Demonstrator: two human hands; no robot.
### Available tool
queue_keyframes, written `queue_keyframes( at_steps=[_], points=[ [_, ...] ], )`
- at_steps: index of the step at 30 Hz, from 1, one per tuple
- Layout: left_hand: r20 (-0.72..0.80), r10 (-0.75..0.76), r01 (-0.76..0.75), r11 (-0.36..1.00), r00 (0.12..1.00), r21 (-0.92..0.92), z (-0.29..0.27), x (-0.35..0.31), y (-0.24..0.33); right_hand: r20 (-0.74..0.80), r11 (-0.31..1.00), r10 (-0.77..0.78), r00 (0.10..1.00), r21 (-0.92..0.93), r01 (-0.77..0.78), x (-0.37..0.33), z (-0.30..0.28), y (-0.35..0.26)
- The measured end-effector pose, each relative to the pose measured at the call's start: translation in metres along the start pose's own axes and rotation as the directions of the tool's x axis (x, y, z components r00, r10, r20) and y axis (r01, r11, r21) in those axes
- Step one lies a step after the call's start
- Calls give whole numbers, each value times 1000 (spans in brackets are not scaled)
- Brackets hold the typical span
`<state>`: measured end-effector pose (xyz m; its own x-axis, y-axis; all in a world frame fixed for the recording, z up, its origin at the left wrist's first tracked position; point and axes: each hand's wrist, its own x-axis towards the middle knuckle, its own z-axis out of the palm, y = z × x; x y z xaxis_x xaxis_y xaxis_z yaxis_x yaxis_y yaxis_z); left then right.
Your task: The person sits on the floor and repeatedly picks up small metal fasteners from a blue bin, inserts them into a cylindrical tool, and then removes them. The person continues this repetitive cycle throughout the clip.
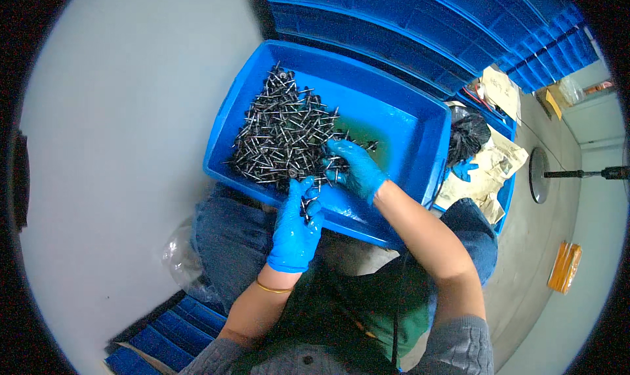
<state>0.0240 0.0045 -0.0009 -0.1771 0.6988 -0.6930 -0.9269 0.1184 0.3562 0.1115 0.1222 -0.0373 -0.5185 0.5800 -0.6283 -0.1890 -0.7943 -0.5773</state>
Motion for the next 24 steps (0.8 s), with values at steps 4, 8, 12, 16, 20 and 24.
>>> queue_keyframes(
  at_steps=[4, 8, 12, 16, 20, 24],
  points=[
    [-7, 88, -89, 994, 996, -64, 0, 0, 7, 323, 472, -410, 853, -724, 502, 58, 15, 14],
    [-66, 142, -147, 985, 988, -87, 3, -3, 17, 233, -35, -373, 898, -971, 237, 98, 47, 18],
    [-93, 143, -155, 978, 985, -139, 1, -2, 22, 194, -266, -330, 924, -958, 106, 130, 68, 19],
    [-35, 175, -178, 975, 984, -134, -3, 1, 23, 251, -283, -333, 909, -946, 158, 140, 62, 23],
    [-55, 251, -254, 966, 966, -55, -1, -3, 25, 154, 429, -255, 955, -867, 254, 100, 41, 10],
    [-53, 305, -305, 952, 951, 18, 5, -6, 28, 95, 986, 162, 982, -50, -158, 13, 46, -9]
  ],
)
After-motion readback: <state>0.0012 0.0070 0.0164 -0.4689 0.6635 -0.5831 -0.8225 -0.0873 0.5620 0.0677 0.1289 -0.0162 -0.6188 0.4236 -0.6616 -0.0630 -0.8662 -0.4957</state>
